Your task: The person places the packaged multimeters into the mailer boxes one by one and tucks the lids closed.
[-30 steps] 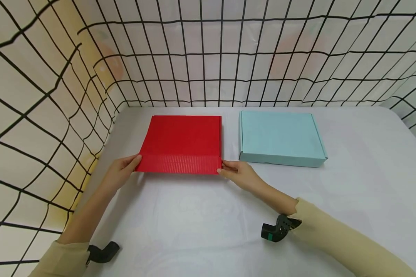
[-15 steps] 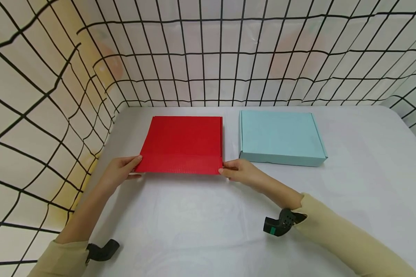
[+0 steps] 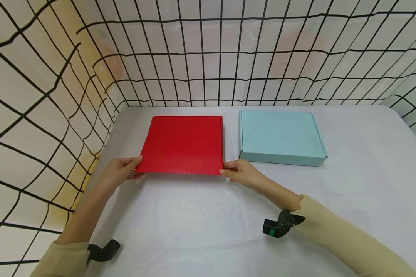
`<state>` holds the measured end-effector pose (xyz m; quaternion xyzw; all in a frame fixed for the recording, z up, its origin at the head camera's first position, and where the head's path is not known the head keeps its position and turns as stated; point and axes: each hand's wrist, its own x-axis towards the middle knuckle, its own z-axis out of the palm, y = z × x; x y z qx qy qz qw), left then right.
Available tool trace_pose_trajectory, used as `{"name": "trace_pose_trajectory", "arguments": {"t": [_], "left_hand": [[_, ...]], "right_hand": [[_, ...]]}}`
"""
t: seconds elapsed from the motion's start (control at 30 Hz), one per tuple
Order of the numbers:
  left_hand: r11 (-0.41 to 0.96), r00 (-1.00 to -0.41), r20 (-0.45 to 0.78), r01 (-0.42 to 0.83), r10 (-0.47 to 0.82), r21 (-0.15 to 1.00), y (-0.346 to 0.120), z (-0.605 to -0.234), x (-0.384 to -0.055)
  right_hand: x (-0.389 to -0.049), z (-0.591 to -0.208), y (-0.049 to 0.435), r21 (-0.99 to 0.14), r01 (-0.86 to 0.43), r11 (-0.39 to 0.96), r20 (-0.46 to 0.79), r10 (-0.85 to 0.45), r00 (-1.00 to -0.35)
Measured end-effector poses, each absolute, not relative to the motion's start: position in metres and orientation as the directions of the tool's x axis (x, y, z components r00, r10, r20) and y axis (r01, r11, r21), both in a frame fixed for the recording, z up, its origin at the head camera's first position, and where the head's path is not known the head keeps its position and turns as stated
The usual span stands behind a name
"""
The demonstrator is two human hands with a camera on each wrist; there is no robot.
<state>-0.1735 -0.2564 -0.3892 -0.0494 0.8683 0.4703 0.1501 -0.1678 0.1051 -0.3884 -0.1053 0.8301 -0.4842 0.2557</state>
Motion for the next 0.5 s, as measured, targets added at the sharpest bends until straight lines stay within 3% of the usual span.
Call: {"name": "trace_pose_trajectory", "arguments": {"t": [0.2,0.3,0.4,0.5], "left_hand": [[0.592,-0.963,-0.262,-0.179,0.057,0.786,-0.256,-0.394,-0.174],[0.649,-0.972,-0.226,-0.132,0.063,0.749,-0.257,-0.398,-0.174],[0.706,-0.974,-0.224,-0.129,0.044,0.697,-0.261,-0.401,-0.178],[0.696,-0.959,-0.278,-0.161,0.057,0.7,-0.266,-0.402,-0.187]], "right_hand": [[-0.165,-0.395,0.105,-0.825,0.026,0.565,-0.275,-0.362,-0.891],[-0.162,-0.399,0.103,-0.785,-0.058,0.617,-0.175,-0.31,-0.934],[-0.161,-0.402,0.101,-0.668,-0.256,0.699,0.021,-0.326,-0.945],[-0.169,-0.403,0.098,-0.48,-0.468,0.742,0.201,-0.426,-0.882]]}}
